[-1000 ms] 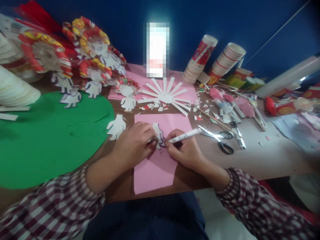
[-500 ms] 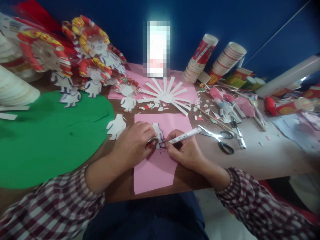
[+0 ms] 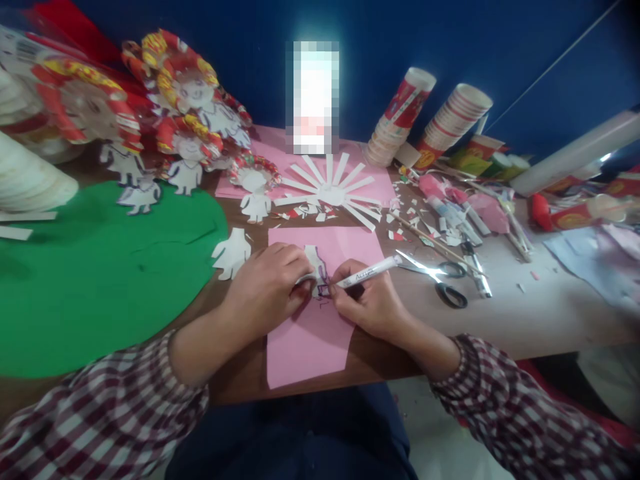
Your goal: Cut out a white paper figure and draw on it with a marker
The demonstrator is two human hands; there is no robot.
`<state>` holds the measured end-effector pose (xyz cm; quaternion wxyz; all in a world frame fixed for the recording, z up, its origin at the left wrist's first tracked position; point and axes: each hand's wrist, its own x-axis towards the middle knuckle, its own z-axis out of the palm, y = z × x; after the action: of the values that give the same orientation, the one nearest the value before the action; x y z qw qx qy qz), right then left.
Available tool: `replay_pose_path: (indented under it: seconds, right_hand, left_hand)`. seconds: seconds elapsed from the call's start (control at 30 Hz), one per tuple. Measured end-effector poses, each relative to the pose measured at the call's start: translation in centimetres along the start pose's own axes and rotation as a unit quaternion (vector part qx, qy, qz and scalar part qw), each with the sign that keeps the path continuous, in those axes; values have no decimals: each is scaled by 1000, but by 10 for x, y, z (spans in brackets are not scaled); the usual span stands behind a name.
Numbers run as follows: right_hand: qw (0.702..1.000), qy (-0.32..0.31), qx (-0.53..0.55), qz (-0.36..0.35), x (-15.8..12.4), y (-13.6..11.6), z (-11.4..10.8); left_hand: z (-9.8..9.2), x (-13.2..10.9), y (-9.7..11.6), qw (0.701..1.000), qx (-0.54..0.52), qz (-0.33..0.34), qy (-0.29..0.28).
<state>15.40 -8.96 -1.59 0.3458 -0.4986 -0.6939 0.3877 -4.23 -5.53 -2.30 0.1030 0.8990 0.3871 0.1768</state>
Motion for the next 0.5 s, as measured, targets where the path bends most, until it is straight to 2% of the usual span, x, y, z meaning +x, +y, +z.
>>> replay_pose_path:
  seconds: [0.5]
  right_hand:
    - [1000, 4, 9, 24, 0, -2, 0]
  left_hand:
    - [0, 0, 0, 1000, -2, 1, 10]
